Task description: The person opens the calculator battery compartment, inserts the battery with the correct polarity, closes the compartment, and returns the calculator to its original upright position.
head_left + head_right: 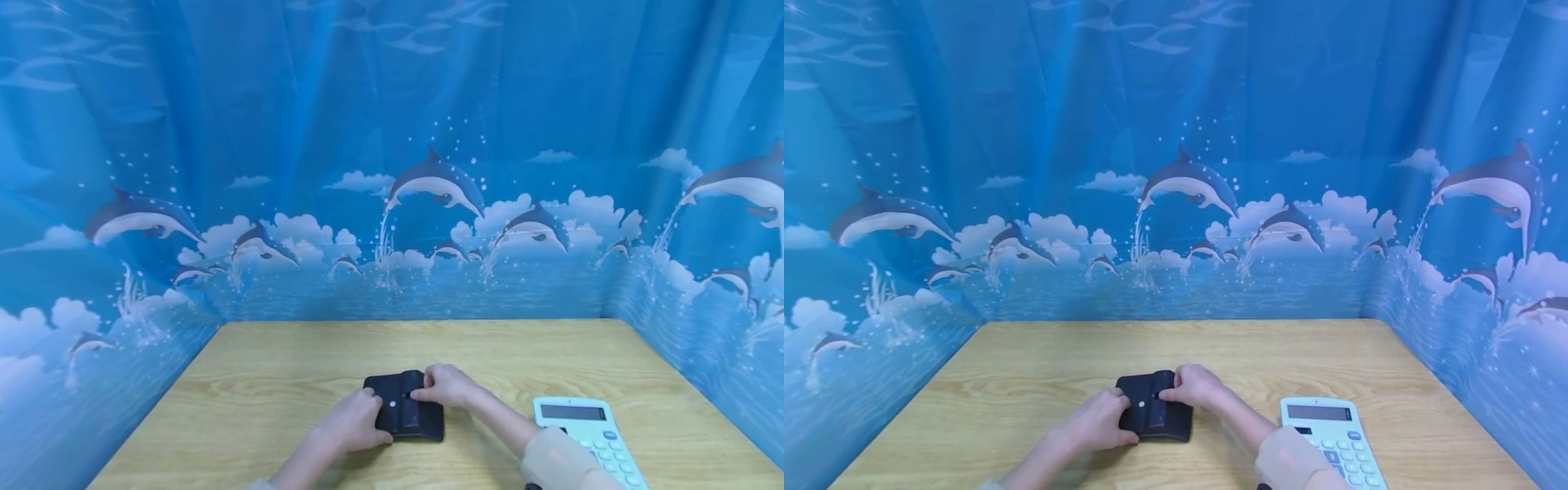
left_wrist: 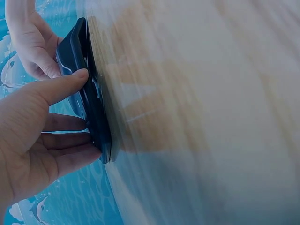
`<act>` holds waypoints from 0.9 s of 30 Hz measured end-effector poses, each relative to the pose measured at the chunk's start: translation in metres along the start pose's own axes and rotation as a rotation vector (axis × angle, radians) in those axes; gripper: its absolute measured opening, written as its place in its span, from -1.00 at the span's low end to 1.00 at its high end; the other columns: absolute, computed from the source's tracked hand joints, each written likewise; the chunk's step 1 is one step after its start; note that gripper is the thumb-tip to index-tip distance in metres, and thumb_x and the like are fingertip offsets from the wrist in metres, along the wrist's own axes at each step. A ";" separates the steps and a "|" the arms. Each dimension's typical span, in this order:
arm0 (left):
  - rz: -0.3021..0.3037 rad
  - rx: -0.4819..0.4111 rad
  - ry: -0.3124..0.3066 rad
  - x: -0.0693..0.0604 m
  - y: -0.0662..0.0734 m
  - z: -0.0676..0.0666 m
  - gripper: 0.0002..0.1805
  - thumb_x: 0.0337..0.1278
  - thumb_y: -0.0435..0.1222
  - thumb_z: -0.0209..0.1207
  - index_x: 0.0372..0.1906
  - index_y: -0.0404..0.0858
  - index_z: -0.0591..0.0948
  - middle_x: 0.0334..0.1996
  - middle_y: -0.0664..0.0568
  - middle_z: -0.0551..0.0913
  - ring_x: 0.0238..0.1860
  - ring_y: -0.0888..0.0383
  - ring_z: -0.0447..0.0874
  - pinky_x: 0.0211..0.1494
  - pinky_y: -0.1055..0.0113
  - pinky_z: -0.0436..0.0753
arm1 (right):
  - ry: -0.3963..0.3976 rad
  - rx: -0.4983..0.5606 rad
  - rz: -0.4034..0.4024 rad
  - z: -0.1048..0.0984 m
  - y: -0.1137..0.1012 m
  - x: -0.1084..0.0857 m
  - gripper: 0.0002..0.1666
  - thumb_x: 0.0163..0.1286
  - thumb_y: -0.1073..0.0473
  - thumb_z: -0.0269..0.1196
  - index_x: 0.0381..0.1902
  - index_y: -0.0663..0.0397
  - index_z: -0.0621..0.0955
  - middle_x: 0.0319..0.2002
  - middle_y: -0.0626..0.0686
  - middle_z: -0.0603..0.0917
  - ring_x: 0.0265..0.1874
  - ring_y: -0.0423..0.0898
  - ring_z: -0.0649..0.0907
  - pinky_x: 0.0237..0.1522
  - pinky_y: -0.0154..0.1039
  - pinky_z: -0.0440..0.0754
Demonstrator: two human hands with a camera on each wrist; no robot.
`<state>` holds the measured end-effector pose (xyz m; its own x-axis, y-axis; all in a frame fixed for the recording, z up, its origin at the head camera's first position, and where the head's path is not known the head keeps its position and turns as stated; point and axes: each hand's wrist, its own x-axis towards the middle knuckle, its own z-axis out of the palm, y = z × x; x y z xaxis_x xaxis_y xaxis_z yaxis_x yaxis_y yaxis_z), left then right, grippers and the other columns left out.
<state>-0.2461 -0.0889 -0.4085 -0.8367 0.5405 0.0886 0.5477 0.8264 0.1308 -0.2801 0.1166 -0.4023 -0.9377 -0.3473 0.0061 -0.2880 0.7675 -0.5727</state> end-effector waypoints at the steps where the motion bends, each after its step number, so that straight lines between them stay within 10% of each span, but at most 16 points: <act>1: 0.003 0.005 0.003 0.000 0.000 0.000 -0.49 -0.29 0.02 0.41 -0.36 -0.34 0.62 -0.47 0.02 0.48 -0.47 0.23 0.41 -0.33 0.32 0.52 | 0.002 -0.007 0.003 0.000 0.000 0.000 -0.62 0.13 -0.02 0.34 -0.59 0.07 0.45 -0.65 -0.07 0.42 -0.67 -0.19 0.38 -0.64 -0.33 0.30; 9: 0.030 0.056 0.004 0.000 0.002 0.000 -0.44 -0.31 0.08 0.39 -0.36 -0.34 0.61 -0.49 0.01 0.48 -0.45 0.21 0.44 -0.32 0.31 0.53 | 0.015 -0.060 -0.027 -0.001 0.005 0.002 -0.65 0.16 -0.03 0.31 -0.50 0.11 0.49 -0.60 -0.04 0.48 -0.61 -0.15 0.44 -0.58 -0.27 0.39; 16: 0.027 0.104 -0.018 0.000 0.005 0.003 -0.42 -0.29 0.09 0.39 -0.31 -0.33 0.59 -0.44 -0.02 0.48 -0.35 0.13 0.49 -0.22 0.27 0.55 | 0.082 -0.289 -0.024 0.000 0.009 0.007 -0.71 0.22 0.21 0.20 -0.14 0.28 0.58 -0.21 0.20 0.62 -0.16 0.14 0.60 -0.13 0.02 0.52; 27: 0.109 0.177 0.087 -0.003 0.008 0.005 -0.49 -0.31 0.00 0.39 -0.40 -0.35 0.54 -0.51 -0.02 0.45 -0.43 0.14 0.45 -0.26 0.30 0.52 | 0.035 -0.341 -0.075 0.003 0.012 0.013 -0.81 -0.03 0.49 0.12 -0.39 0.31 0.57 -0.41 0.15 0.52 -0.33 0.08 0.56 -0.21 -0.02 0.53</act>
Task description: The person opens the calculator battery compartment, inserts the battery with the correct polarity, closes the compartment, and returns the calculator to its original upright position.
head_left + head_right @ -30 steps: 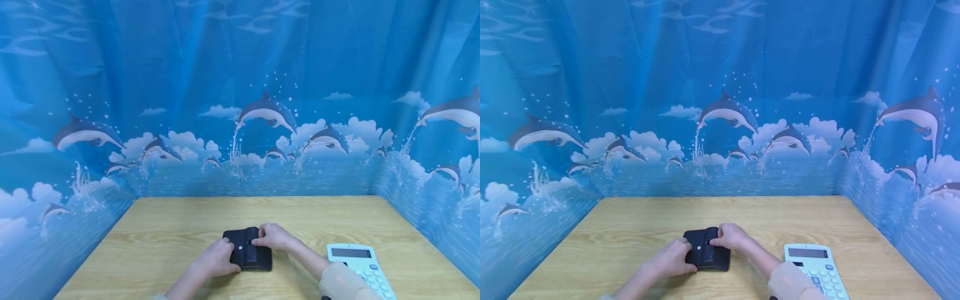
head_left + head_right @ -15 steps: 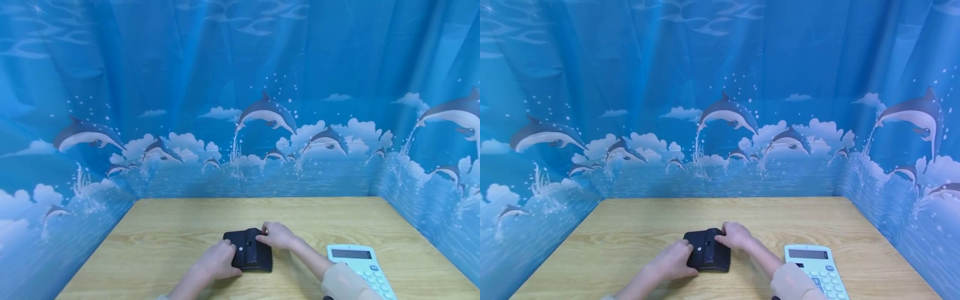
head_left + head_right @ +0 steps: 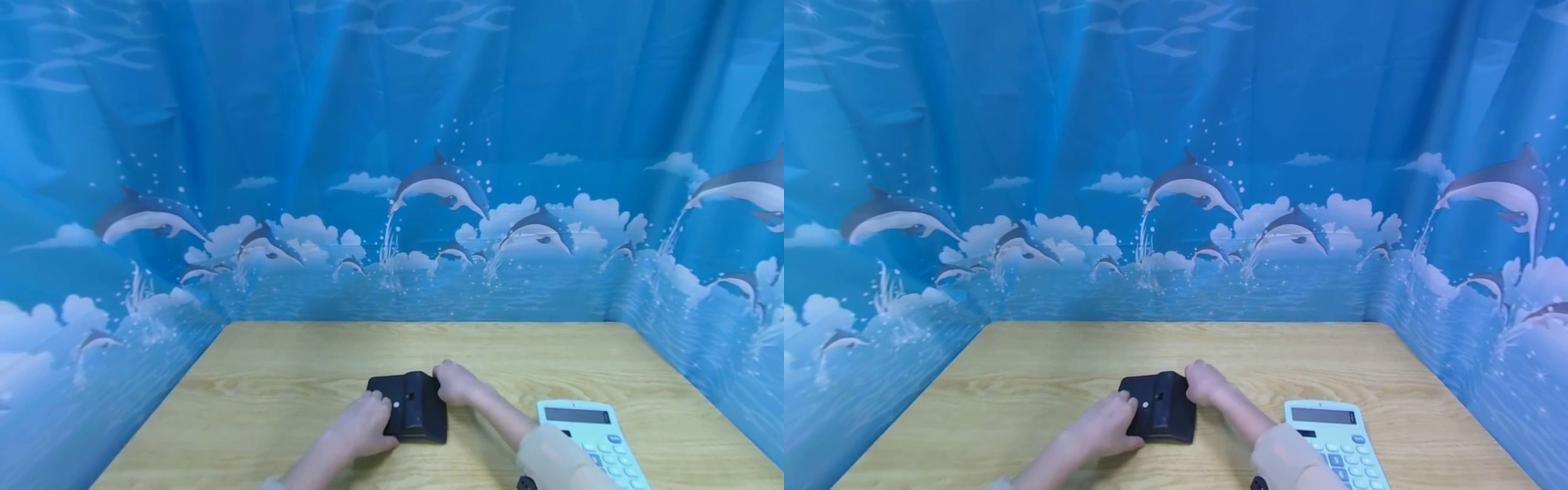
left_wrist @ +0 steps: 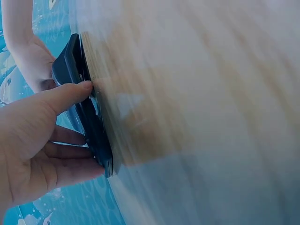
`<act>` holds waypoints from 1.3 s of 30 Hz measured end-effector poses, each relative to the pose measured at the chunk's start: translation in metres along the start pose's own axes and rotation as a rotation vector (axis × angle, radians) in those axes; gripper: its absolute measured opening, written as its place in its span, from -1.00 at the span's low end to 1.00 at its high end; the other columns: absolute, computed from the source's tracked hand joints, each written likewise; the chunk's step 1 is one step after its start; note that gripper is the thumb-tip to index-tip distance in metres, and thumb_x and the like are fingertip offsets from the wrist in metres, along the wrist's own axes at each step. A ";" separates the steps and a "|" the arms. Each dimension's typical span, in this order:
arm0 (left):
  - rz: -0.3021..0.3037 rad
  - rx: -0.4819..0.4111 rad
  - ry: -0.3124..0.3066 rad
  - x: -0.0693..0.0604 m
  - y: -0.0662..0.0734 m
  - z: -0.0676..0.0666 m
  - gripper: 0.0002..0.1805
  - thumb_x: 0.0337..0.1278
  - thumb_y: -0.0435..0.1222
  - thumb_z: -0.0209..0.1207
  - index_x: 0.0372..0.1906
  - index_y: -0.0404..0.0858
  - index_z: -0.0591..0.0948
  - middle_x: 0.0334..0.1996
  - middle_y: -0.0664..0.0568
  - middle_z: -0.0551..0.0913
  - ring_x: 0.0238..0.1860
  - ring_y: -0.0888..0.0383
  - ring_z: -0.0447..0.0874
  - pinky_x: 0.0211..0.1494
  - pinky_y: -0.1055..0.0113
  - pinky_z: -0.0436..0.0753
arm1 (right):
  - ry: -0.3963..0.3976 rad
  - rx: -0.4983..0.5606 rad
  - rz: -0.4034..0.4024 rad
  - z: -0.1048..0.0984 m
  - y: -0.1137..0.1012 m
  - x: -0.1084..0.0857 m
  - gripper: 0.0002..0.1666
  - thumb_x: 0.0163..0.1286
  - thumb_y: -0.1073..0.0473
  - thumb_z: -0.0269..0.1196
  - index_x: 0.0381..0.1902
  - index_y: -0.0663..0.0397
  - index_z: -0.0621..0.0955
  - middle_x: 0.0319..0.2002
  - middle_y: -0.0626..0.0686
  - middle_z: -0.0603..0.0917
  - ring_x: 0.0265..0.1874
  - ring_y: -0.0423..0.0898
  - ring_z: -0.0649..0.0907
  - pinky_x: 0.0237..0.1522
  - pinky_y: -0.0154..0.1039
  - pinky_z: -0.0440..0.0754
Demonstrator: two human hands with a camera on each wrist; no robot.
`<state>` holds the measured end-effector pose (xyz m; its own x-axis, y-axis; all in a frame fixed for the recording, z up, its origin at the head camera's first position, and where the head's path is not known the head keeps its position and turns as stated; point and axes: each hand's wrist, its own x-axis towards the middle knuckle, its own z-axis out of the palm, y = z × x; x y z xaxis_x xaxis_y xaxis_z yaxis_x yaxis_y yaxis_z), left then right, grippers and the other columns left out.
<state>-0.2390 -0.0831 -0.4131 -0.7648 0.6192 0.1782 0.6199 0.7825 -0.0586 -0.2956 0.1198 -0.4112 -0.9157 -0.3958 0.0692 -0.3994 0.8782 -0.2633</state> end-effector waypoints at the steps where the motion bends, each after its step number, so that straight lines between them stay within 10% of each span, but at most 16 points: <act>1: 0.011 0.017 0.009 0.000 0.001 0.000 -0.50 -0.32 -0.01 0.39 -0.41 -0.35 0.53 -0.53 -0.01 0.45 -0.44 0.14 0.45 -0.26 0.31 0.51 | -0.001 0.029 -0.004 -0.001 0.001 0.001 -0.80 -0.06 0.52 0.11 -0.41 0.31 0.57 -0.42 0.15 0.53 -0.34 0.07 0.56 -0.21 -0.03 0.53; 17: 0.096 0.264 0.052 -0.006 0.007 -0.005 -0.59 -0.48 -0.08 0.36 -0.51 -0.31 0.55 -0.62 0.03 0.48 -0.52 0.15 0.47 -0.34 0.34 0.50 | -0.156 0.100 -0.025 -0.008 0.004 -0.004 -0.66 -0.21 0.61 0.13 -0.48 0.14 0.49 -0.51 -0.04 0.47 -0.47 -0.11 0.44 -0.35 -0.21 0.47; 39: 0.138 0.019 0.409 -0.006 -0.011 -0.017 -0.72 -0.07 -0.36 0.30 -0.19 -0.38 0.61 -0.36 -0.09 0.67 -0.39 0.07 0.66 -0.34 0.30 0.62 | -0.234 0.335 -0.211 -0.021 0.025 -0.016 -0.55 -0.07 0.51 0.14 -0.10 0.41 0.53 -0.47 -0.01 0.53 -0.50 -0.14 0.49 -0.42 -0.24 0.49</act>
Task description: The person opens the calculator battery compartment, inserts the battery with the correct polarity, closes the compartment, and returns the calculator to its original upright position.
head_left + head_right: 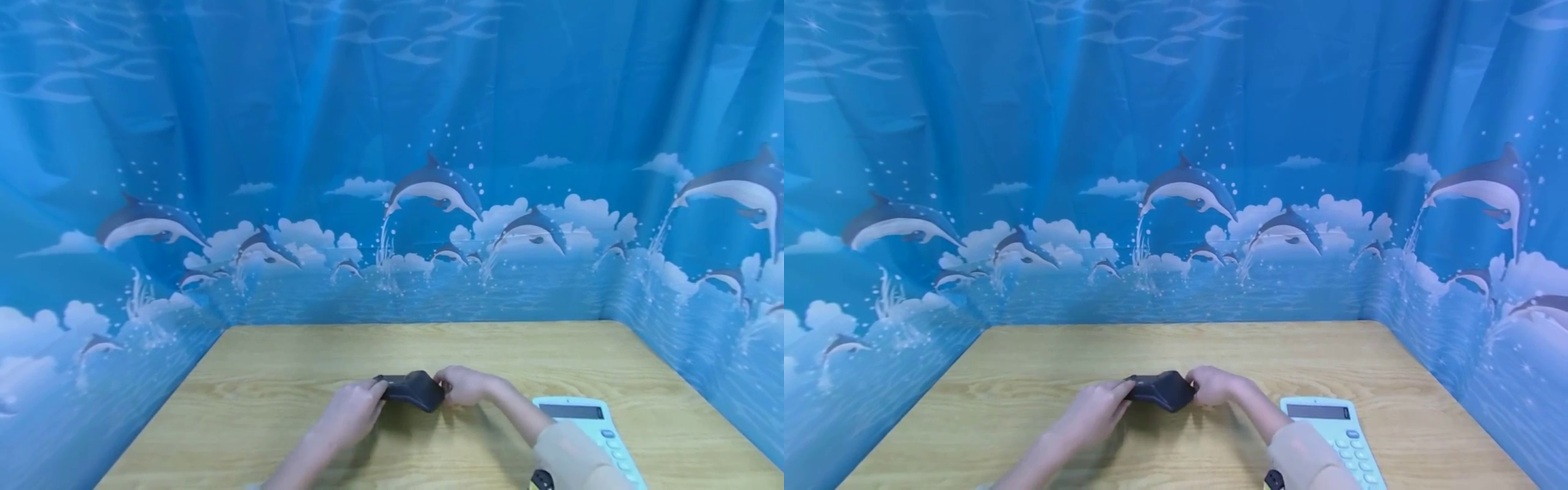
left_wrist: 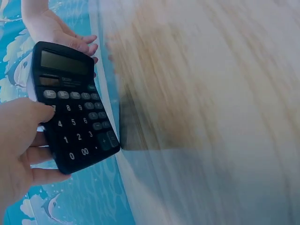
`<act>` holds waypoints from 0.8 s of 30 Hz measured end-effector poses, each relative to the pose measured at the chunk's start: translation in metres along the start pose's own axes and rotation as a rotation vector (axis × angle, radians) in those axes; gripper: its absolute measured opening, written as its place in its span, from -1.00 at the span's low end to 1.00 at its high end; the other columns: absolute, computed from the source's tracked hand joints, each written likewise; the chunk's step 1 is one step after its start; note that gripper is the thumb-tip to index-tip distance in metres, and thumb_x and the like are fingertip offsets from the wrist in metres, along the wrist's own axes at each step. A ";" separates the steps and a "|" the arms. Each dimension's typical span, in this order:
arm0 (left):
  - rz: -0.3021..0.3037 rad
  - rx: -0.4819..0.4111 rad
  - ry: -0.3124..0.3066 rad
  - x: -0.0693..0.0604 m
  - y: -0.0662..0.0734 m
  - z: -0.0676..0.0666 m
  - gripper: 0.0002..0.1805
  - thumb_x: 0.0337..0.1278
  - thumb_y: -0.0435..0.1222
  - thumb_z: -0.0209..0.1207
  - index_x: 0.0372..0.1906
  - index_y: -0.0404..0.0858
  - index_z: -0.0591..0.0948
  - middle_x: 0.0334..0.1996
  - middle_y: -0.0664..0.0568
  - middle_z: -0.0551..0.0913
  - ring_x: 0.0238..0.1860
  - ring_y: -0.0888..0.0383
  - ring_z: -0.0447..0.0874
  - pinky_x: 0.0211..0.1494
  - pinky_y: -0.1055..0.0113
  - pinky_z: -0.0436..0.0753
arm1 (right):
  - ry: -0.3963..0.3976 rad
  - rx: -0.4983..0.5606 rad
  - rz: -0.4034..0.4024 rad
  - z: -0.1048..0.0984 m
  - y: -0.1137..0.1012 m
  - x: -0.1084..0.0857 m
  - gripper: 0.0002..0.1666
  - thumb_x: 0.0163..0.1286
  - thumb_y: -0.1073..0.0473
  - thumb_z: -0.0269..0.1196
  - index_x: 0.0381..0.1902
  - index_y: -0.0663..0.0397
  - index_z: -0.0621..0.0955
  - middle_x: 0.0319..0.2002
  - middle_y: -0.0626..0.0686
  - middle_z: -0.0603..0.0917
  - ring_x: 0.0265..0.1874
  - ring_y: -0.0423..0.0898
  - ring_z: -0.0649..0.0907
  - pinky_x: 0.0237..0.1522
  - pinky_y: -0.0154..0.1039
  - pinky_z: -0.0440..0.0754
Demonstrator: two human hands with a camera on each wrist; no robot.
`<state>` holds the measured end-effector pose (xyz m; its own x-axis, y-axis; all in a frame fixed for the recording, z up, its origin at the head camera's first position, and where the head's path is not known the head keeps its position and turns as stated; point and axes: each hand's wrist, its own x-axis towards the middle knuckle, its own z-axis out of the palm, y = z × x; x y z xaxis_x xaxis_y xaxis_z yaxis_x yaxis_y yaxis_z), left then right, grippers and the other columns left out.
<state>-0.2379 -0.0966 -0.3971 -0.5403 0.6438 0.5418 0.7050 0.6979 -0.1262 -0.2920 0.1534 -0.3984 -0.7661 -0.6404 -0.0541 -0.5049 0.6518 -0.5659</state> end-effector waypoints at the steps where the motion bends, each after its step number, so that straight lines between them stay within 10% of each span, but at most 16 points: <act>1: 0.004 0.000 0.033 0.000 -0.001 0.001 -0.74 -0.08 -0.37 0.31 -0.21 -0.37 0.61 -0.38 -0.09 0.67 -0.41 0.08 0.66 -0.35 0.31 0.62 | 0.003 0.010 -0.001 0.000 0.001 -0.001 -0.55 -0.05 0.50 0.13 -0.09 0.42 0.52 -0.45 0.00 0.53 -0.48 -0.13 0.50 -0.40 -0.22 0.50; 11: -0.017 -0.039 0.194 0.006 -0.007 0.002 -0.79 -0.11 -0.50 0.27 -0.30 -0.41 0.53 -0.48 -0.13 0.62 -0.49 0.04 0.63 -0.46 0.30 0.60 | 0.251 -0.018 0.053 0.001 -0.006 -0.002 -0.71 0.05 0.49 0.18 -0.20 0.36 0.59 -0.48 0.02 0.53 -0.46 -0.10 0.47 -0.32 -0.13 0.48; 24: -0.188 -0.173 0.111 0.013 -0.006 -0.006 -0.76 0.06 -0.49 0.17 -0.15 -0.53 0.52 -0.37 -0.26 0.64 -0.37 -0.08 0.66 -0.36 0.19 0.63 | 0.409 0.088 0.089 -0.006 -0.010 -0.002 -0.91 0.16 0.38 0.20 -0.36 0.29 0.63 -0.60 0.11 0.58 -0.65 -0.20 0.47 -0.59 -0.31 0.44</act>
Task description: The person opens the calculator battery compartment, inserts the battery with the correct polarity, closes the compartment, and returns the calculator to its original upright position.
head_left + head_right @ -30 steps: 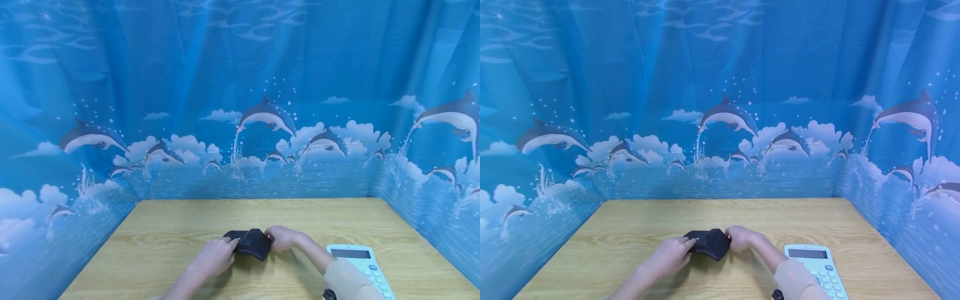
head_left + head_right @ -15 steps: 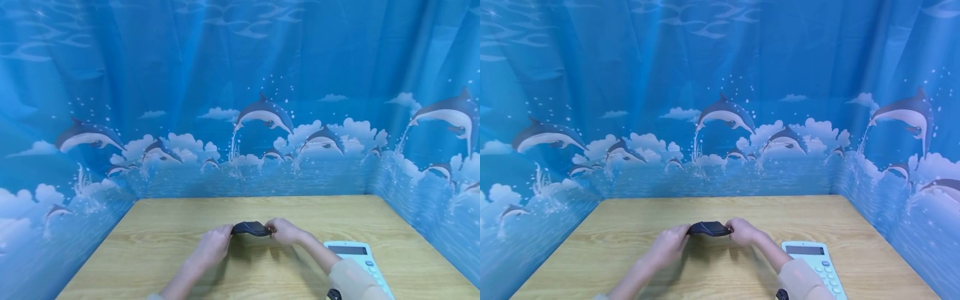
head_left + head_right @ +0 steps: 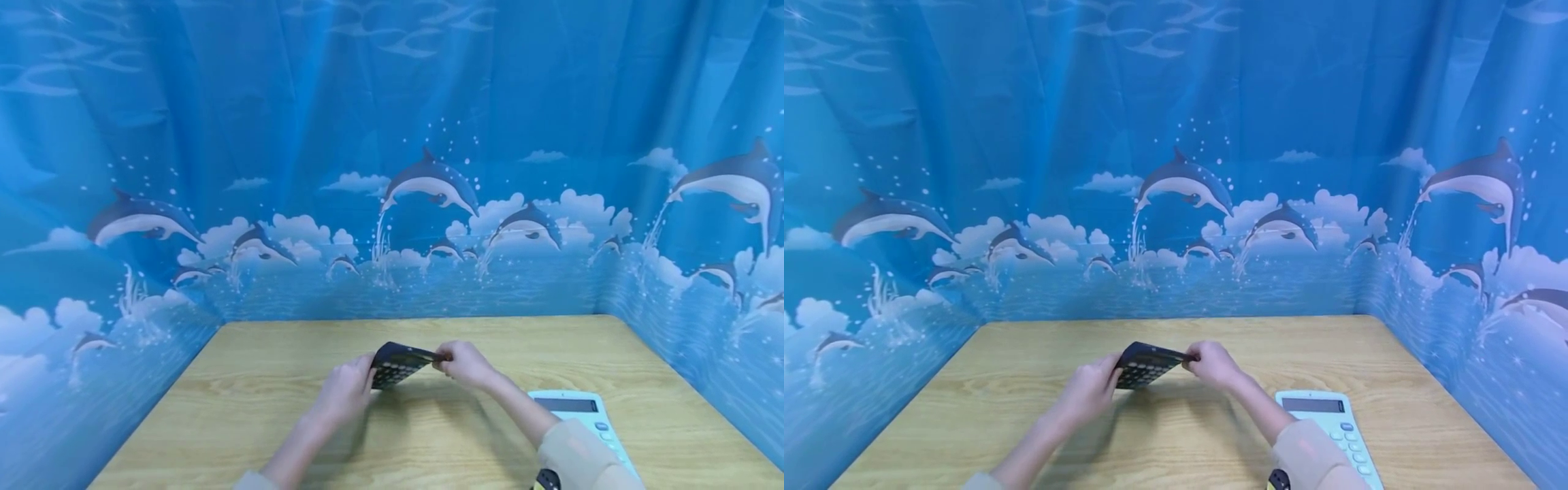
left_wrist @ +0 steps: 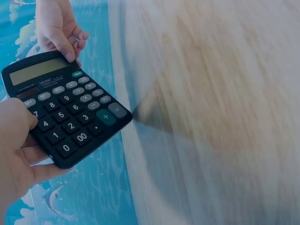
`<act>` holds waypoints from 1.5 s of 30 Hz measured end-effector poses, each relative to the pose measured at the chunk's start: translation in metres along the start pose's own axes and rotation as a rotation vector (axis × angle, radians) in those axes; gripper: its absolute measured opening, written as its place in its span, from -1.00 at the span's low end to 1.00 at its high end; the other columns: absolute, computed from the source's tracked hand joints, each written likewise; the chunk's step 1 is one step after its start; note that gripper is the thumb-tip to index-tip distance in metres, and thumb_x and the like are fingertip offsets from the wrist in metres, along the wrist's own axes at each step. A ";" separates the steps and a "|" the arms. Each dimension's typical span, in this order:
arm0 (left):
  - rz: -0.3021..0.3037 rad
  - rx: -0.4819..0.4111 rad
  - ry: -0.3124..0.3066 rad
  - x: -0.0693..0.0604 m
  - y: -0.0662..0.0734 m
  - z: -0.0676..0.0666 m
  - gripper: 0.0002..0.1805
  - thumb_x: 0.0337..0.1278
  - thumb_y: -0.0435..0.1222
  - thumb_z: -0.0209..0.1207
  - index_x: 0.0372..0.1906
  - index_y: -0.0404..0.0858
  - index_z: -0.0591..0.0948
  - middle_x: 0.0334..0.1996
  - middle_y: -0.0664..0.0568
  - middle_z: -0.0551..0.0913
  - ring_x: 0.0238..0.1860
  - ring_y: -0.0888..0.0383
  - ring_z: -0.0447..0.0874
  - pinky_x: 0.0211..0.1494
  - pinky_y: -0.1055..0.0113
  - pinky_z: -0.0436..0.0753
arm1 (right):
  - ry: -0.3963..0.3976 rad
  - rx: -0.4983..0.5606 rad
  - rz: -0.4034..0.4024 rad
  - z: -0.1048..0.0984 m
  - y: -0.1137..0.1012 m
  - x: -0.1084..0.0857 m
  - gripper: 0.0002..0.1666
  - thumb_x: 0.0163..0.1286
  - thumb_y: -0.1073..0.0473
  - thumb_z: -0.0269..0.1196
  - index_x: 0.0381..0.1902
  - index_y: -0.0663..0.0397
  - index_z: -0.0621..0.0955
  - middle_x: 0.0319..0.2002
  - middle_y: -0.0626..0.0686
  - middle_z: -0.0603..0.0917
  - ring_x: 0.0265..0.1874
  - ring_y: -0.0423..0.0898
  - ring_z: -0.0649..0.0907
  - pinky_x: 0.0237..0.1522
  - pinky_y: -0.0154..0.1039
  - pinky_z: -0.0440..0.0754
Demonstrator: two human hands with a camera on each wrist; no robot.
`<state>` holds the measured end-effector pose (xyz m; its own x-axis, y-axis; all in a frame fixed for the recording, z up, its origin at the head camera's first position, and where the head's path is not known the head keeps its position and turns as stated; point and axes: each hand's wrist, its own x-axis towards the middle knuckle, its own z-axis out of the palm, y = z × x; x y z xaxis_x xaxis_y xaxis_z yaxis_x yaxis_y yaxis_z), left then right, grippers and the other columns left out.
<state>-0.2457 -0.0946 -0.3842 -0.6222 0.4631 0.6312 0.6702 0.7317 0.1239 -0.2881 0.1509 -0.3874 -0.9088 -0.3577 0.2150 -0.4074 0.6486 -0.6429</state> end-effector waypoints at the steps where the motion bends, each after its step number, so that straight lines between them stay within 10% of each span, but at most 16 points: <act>1: -0.016 -0.010 -0.007 0.001 0.001 0.000 -0.76 0.07 -0.48 0.17 -0.15 -0.53 0.52 -0.36 -0.26 0.64 -0.36 -0.09 0.66 -0.34 0.17 0.63 | 0.008 0.007 0.004 -0.001 0.001 0.000 -0.92 0.17 0.37 0.20 -0.37 0.27 0.63 -0.61 0.10 0.58 -0.66 -0.20 0.47 -0.59 -0.32 0.44; 9: -0.147 -0.144 -0.061 0.013 0.006 0.002 -0.82 0.16 -0.45 0.10 -0.15 -0.47 0.54 -0.35 -0.21 0.65 -0.33 -0.07 0.66 -0.32 0.16 0.62 | 0.061 0.192 0.153 -0.010 0.002 0.001 -0.91 0.24 0.33 0.19 -0.33 0.27 0.60 -0.60 0.06 0.55 -0.55 0.01 0.59 -0.46 -0.09 0.59; 26: -0.723 -0.788 -0.113 0.056 0.038 0.030 -0.63 0.34 -0.37 -0.10 0.10 -0.56 0.42 -0.13 -0.26 0.60 -0.14 -0.05 0.62 -0.16 0.19 0.61 | 0.093 0.231 0.350 -0.040 0.004 -0.002 -0.65 0.27 0.18 0.22 -0.06 0.30 0.50 -0.43 0.03 0.64 -0.49 -0.04 0.58 -0.55 -0.18 0.54; 32: -0.797 -0.907 -0.145 0.079 0.053 0.049 -0.63 0.33 -0.32 -0.05 0.08 -0.53 0.47 -0.33 -0.16 0.65 -0.43 0.08 0.64 -0.47 0.29 0.63 | 0.133 0.184 0.413 -0.061 0.021 -0.007 -0.63 0.31 0.19 0.18 -0.02 0.35 0.48 -0.37 0.08 0.63 -0.47 -0.10 0.56 -0.53 -0.21 0.52; 45: -0.803 -0.826 -0.089 0.126 0.105 0.095 -0.73 0.12 -0.45 0.11 -0.09 -0.53 0.58 -0.51 -0.12 0.65 -0.62 0.16 0.61 -0.58 0.33 0.60 | 0.153 0.125 0.505 -0.115 0.069 -0.028 -0.49 0.32 0.16 0.14 0.06 0.49 0.38 -0.29 0.18 0.61 -0.44 -0.11 0.57 -0.45 -0.18 0.54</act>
<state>-0.2923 0.0878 -0.3647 -0.9933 0.0703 0.0920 0.1089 0.2959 0.9490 -0.3009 0.2828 -0.3529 -0.9953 0.0858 -0.0454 0.0894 0.6262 -0.7745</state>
